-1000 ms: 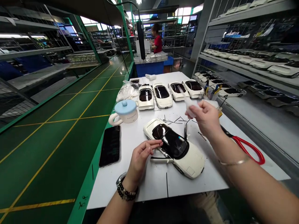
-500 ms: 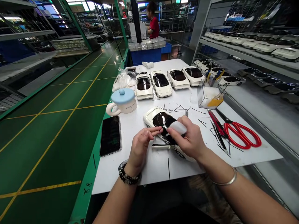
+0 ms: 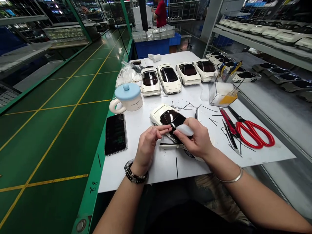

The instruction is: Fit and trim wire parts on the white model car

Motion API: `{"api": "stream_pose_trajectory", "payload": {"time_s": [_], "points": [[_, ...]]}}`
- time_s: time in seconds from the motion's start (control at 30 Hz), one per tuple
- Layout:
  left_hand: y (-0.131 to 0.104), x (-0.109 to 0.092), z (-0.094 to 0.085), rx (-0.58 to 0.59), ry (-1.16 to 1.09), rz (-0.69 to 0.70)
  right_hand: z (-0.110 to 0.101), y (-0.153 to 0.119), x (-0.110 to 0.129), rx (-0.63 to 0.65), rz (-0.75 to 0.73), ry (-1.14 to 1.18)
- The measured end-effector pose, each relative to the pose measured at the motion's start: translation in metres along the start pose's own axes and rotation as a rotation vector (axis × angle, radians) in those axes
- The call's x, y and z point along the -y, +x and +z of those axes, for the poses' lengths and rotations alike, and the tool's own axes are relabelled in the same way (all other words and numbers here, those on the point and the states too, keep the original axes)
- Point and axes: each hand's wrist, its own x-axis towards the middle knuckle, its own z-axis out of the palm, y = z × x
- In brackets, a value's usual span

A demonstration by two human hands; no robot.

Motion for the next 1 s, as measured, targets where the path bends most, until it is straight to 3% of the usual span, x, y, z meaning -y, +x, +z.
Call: {"api": "stream_pose_trajectory", "payload": {"time_s": [1.0], "points": [[-0.0011,-0.0012,0.0011,0.005,0.015,-0.016,-0.0003,0.0065,0.0027,0.031,-0.012,-0.008]]}}
